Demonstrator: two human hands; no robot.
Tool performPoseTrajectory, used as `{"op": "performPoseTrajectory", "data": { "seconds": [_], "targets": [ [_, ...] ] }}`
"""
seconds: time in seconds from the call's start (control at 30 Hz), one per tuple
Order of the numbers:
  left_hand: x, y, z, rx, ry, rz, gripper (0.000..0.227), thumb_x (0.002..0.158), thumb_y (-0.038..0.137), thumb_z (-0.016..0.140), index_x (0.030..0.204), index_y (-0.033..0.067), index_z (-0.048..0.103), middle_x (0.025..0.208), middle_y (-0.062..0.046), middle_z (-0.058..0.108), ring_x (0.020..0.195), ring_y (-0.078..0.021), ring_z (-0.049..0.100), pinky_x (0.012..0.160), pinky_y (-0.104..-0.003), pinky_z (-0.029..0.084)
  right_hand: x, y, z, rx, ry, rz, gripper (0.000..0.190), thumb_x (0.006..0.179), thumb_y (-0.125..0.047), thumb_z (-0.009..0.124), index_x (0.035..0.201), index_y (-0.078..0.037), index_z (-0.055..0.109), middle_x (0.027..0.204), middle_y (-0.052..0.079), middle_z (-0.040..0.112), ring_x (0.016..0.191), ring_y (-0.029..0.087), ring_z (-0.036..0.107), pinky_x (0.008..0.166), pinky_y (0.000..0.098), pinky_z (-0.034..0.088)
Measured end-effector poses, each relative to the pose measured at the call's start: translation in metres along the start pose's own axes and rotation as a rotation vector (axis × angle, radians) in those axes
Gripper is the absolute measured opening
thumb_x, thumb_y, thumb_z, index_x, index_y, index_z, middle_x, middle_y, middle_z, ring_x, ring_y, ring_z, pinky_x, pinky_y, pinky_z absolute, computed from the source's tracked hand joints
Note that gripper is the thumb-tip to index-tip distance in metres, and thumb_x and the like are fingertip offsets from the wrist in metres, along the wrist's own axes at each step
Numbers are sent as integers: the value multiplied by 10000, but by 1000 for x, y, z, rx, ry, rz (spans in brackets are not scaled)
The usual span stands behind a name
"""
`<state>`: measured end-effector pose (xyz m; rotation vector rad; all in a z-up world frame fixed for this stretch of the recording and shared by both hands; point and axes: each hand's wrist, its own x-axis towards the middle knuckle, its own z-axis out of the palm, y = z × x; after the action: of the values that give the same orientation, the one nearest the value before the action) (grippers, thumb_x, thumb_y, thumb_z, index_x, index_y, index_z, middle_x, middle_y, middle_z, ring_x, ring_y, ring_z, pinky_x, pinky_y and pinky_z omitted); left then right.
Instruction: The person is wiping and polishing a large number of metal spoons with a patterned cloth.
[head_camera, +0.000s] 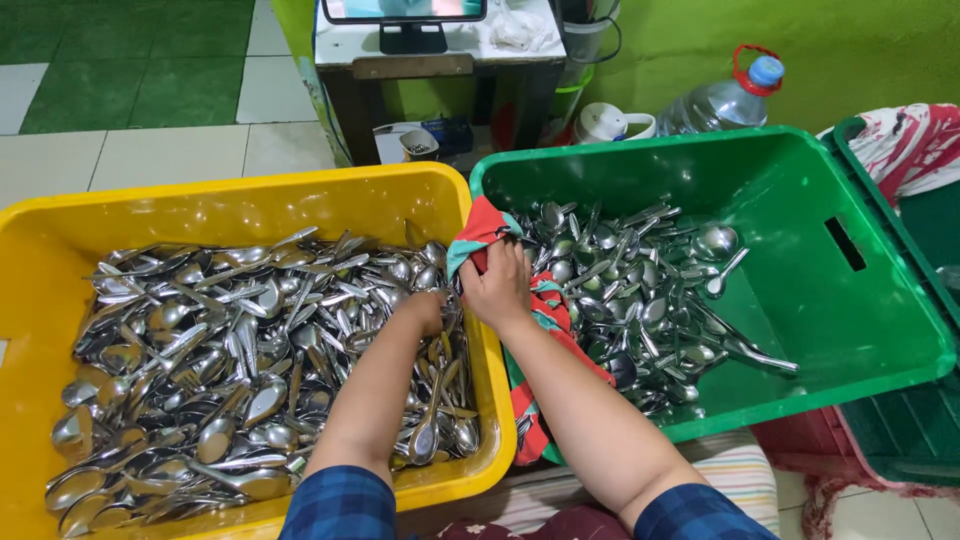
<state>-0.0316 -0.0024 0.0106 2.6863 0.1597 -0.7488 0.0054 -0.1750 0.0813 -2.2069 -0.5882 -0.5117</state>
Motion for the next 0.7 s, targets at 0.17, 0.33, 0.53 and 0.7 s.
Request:
{"op": "performPoseTrajectory", "data": {
  "seconds": [0.17,0.33,0.53,0.7],
  "targets": [
    [33,-13,32,-81,-6,-27,502,780,144,703,1280,104,730,1190,-183,745,1185,-378,681,1009,-494,556,2,-8,-5,-5,-6,7,432,876,-333,641,1231,-92,598,1088,178,636,1049,445,589,903,562,464],
    [7,-6,27,-143,13,-150,359,847,185,644,1142,31,780,1122,-216,756,1154,-380,695,972,-515,569,2,-12,-8,17,-22,25,420,880,-331,635,1222,-90,591,1097,182,635,1059,452,586,908,568,462],
    [-24,7,6,-90,56,-185,354,954,238,567,1125,-3,762,1131,-199,761,1160,-356,703,969,-514,570,4,-9,-4,24,-28,33,444,880,-330,634,1251,-91,590,1119,175,634,1076,444,586,925,561,465],
    [-56,20,-36,-480,500,-217,433,940,160,569,1364,113,642,1176,-248,724,1188,-447,660,1018,-558,532,4,-8,-3,13,-3,20,441,895,-355,633,1255,-105,592,1105,159,643,1071,433,599,918,562,477]
  ]
}}
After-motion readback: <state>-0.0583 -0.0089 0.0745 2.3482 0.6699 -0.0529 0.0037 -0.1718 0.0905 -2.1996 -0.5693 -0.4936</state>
